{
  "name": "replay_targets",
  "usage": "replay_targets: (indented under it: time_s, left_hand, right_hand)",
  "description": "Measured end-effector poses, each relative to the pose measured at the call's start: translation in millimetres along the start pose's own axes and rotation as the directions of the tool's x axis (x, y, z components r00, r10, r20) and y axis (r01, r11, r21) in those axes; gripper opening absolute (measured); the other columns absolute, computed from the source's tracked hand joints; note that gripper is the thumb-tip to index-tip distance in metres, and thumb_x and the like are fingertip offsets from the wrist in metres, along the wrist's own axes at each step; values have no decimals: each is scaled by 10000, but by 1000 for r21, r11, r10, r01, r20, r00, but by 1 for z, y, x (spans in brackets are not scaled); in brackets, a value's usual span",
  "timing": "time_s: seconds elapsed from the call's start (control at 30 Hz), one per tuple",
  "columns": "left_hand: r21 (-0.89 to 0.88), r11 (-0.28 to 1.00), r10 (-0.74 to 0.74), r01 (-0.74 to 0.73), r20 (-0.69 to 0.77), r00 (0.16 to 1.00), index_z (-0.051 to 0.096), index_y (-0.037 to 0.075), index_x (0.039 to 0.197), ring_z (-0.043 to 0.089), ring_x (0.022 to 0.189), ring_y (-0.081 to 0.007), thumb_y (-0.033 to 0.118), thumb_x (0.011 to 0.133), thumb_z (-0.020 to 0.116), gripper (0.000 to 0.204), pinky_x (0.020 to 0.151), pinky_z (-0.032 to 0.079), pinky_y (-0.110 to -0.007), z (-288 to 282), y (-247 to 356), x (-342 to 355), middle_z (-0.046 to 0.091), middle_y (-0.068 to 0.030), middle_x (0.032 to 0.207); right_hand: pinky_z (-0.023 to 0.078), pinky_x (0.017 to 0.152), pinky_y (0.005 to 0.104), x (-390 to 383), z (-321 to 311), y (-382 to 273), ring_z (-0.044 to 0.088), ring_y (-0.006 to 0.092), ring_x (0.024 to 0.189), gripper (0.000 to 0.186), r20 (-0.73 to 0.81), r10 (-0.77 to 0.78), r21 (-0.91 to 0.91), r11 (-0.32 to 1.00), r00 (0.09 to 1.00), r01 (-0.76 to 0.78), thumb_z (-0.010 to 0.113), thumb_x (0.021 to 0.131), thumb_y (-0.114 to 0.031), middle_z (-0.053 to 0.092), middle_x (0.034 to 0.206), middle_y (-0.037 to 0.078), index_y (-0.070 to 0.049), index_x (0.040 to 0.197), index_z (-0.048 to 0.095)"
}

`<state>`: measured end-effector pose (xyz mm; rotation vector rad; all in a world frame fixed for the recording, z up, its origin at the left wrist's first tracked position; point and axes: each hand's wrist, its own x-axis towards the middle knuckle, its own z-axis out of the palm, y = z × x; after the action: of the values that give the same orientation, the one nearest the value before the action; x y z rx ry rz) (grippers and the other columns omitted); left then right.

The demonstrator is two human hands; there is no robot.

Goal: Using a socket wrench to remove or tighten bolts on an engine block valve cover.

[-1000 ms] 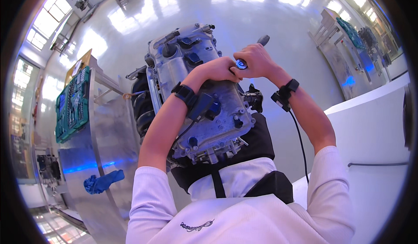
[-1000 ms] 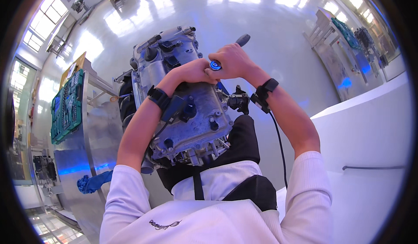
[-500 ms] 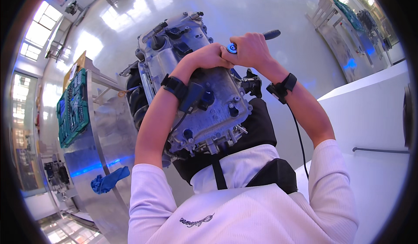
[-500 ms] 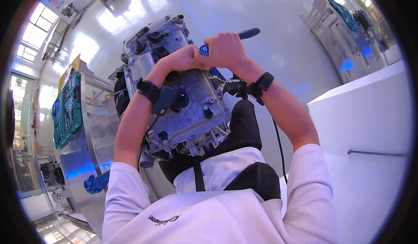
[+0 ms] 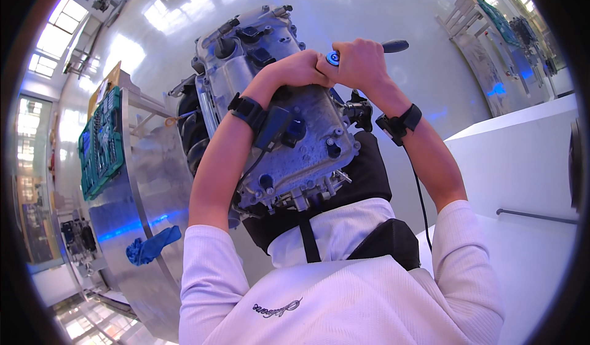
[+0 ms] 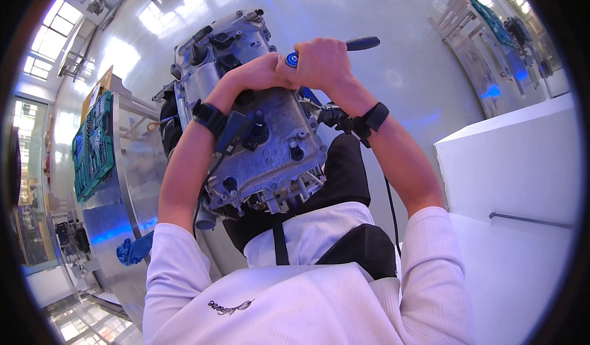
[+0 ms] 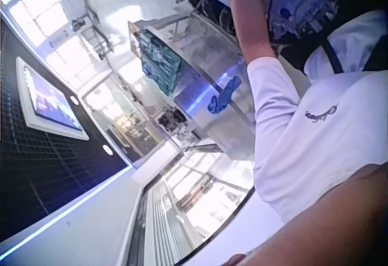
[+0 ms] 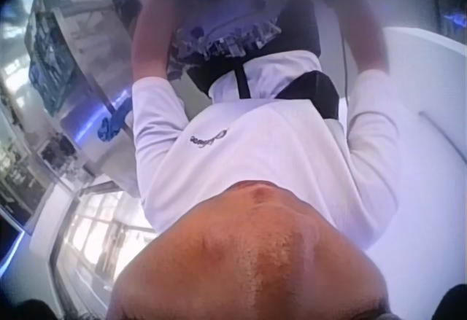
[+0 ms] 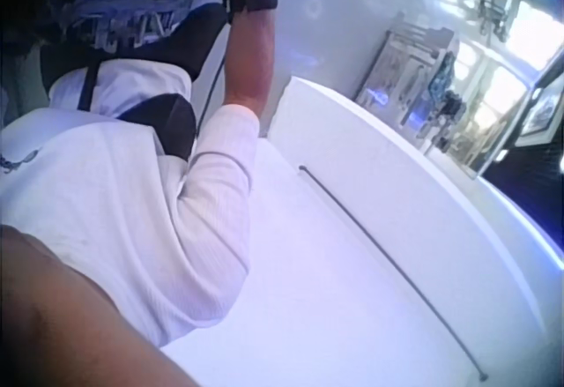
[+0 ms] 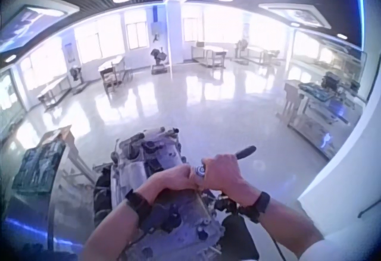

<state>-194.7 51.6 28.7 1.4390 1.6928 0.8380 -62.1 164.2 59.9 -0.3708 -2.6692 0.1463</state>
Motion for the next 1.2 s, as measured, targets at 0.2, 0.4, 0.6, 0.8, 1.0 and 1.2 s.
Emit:
replay_targets:
  time_s: [0.2, 0.4, 0.6, 0.8, 1.0, 1.2]
  left_hand:
    - [-1, 999, 44, -44, 20, 999, 678, 28, 936, 611, 793, -126, 210, 741, 712, 269, 735, 476, -294, 1, -2, -1, 684, -51, 819]
    - [144, 990, 5, -7, 15, 1000, 680, 27, 972, 641, 834, -211, 239, 769, 692, 294, 780, 483, -347, -3, 17, -12, 693, -112, 892]
    - [364, 925, -3, 107, -274, 962, 574, 11, 1203, 623, 1051, -279, 271, 880, 599, 415, 925, 477, -364, -42, 45, -100, 654, -163, 1107]
    - [-62, 990, -134, 125, -691, 710, 587, 12, 1165, 612, 1012, -158, 159, 924, 581, 282, 902, 470, -295, -28, 16, -260, 664, -90, 1062]
    - [-391, 814, -496, 430, -853, 162, 596, -10, 1122, 616, 963, -149, 117, 921, 575, 239, 874, 467, -276, 106, -109, -430, 664, -93, 1012]
    - [-750, 593, -782, 293, -623, -12, 595, -22, 1119, 618, 966, -164, 106, 903, 597, 251, 860, 479, -290, 279, -119, -460, 661, -117, 1016]
  right_hand:
    - [508, 536, 398, -7, 3, -6, 630, 309, 534, 466, -20, 76, -29, 997, 997, -77, 558, 696, -506, 609, 552, 135, -58, 635, 668]
    - [493, 528, 409, -6, 1, -10, 606, 341, 522, 446, -34, 68, -17, 998, 997, -69, 580, 732, -476, 584, 529, 149, -52, 614, 652]
    - [507, 560, 411, -7, 0, -8, 634, 331, 568, 474, -22, 95, -20, 995, 995, -96, 554, 758, -504, 617, 578, 151, -58, 663, 681]
    - [507, 585, 403, -5, -7, -15, 650, 322, 614, 474, 41, 202, -40, 979, 979, -201, 574, 764, -511, 634, 602, 141, -59, 696, 700]
    - [473, 585, 420, -6, -8, -18, 629, 349, 615, 482, 74, 182, -26, 983, 981, -181, 571, 783, -519, 607, 579, 155, -61, 667, 664]
    - [432, 567, 390, -11, -11, 8, 582, 298, 561, 410, 105, 67, 103, 992, 992, -78, 637, 801, -450, 563, 553, 123, -47, 725, 625]
